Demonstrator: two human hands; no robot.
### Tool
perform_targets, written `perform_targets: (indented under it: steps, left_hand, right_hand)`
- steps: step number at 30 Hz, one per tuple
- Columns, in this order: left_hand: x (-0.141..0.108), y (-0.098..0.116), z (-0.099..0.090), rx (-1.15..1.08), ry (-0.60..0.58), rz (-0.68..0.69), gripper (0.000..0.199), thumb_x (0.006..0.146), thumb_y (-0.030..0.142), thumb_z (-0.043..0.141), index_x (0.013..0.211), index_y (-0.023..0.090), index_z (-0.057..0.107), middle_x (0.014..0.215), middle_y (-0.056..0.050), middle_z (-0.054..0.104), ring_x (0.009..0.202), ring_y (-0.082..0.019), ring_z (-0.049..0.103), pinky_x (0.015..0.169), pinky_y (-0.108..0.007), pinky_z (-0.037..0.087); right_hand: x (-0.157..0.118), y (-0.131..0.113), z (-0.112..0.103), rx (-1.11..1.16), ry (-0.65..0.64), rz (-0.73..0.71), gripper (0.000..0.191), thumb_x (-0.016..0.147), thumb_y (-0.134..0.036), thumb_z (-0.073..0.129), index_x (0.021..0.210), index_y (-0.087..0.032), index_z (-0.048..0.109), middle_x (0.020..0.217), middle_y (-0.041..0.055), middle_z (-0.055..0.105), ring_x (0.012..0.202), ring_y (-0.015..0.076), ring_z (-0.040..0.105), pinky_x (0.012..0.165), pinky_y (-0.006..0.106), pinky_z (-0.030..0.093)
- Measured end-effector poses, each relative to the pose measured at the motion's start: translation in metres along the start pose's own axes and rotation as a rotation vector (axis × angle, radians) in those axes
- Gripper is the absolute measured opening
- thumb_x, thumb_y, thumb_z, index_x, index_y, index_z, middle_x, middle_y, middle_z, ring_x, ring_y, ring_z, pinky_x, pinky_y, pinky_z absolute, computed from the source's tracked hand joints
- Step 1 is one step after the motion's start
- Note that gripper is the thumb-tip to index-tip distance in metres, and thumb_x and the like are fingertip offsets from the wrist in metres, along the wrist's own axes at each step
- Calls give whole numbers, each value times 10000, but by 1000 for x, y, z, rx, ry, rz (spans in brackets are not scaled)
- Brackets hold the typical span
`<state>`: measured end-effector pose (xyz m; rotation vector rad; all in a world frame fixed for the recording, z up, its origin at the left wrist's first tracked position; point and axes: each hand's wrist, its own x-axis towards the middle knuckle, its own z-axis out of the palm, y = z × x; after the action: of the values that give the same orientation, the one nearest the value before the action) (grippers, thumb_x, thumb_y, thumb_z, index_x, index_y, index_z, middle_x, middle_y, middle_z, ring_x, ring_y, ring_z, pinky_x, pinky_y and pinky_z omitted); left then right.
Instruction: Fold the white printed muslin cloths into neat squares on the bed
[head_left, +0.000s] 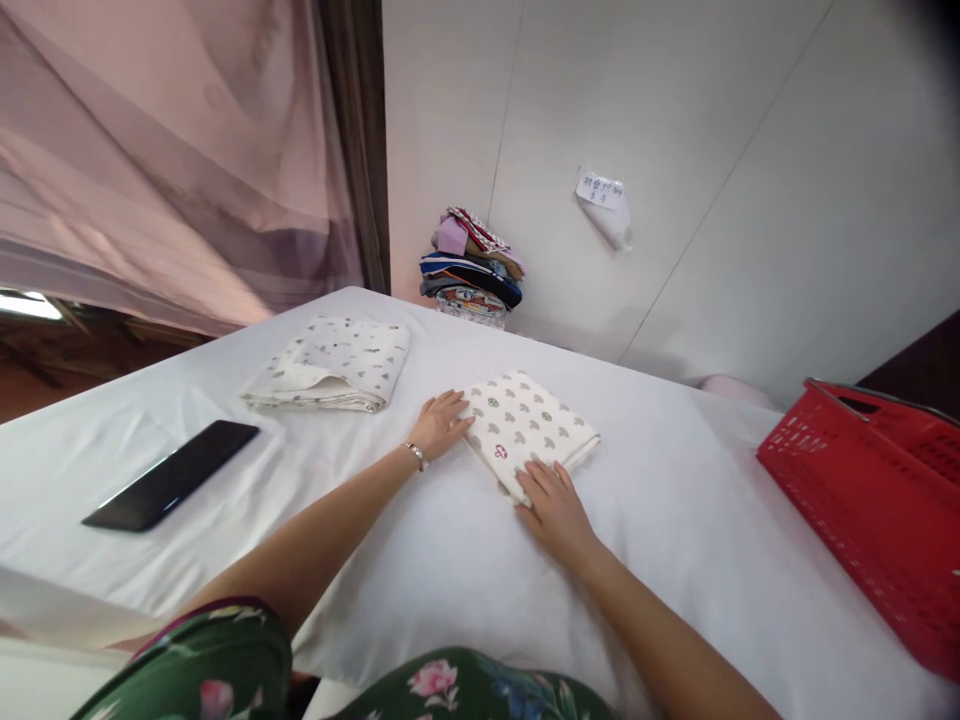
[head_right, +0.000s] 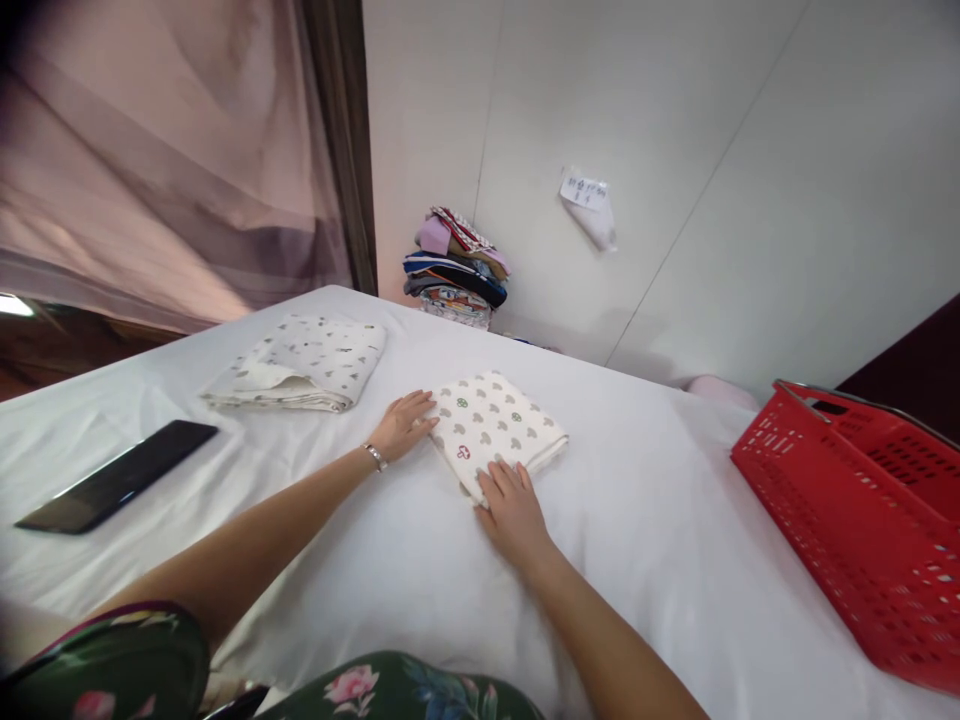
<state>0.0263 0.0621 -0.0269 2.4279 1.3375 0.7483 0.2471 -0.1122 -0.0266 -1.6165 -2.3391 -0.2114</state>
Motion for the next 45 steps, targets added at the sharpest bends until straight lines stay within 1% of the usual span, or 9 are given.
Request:
perform_targets:
  steps: [2,7,16,26,32,36,39,42,45]
  left_hand:
    - [1,-10,-5,-12,35,15,427,831,351,406,1194,184,559,1369,-67,461,1310,-217,340,1100,-433,268]
    - [7,-30,-6,-7,-9,80,513,721,198,435,1222,152,535,1348,-64,483,1266,-184,406,1098,-336,307]
    - [25,-32,6,87,-50,31,551,726,193,439,1271,147,501,1362,-69,470,1232,-204,453,1072,-313,340]
    - [23,-41,4,109,-100,8,472,821,277,357,1265,252,513,1354,20,481,1201,-169,490,1051,-281,348]
    - [23,-37,1,95,-113,-72,475,810,272,369,1260,290,518,1341,69,489,1189,-163,501,1026,-247,367]
    - [31,-26,-7,98,-134,-146,468,783,234,388,1217,263,560,1286,31,550,1142,-184,540,983,-265,410]
    - [36,-7,-11,104,-121,-125,442,817,257,364,1217,249,552,1333,4,507,1269,-200,407,1076,-340,302]
    - [34,12,-7,133,-117,-36,460,855,400,361,1272,252,486,1422,-13,394,1356,-225,246,1120,-445,169]
    - [28,18,4,157,-156,-21,546,859,516,331,1335,257,396,1469,-37,308,1370,-252,201,1102,-512,148]
  right_hand:
    - [1,0,2,0,27,-6,387,853,-253,485,1226,-161,526,1280,128,521,1224,264,427,1062,478,262]
    - [1,2,7,-2,84,-45,397,841,-253,494,1227,-163,522,1256,141,532,1206,263,447,1035,477,314]
    - [3,10,8,-15,151,-92,319,878,-258,466,1164,-163,572,1181,131,590,1115,239,530,964,422,412]
    - [-4,9,14,6,125,-79,355,863,-191,425,1183,-169,578,1230,121,567,1166,247,495,992,439,385]
    - [-7,7,18,-6,133,-71,368,863,-188,428,1205,-177,563,1260,118,548,1216,247,454,1006,446,373]
    - [-8,1,17,-24,146,-59,345,894,-255,425,1192,-155,567,1264,131,543,1226,254,446,1019,456,358]
    - [-8,-3,15,-28,152,-64,390,889,-335,451,1205,-130,551,1285,153,522,1242,271,425,1020,474,352]
    - [-8,-2,15,-23,147,-56,391,889,-325,448,1204,-118,551,1289,156,518,1250,272,415,1022,470,351]
    - [-9,-1,16,-14,145,-51,348,900,-258,412,1190,-140,564,1280,135,531,1258,252,410,1025,455,350]
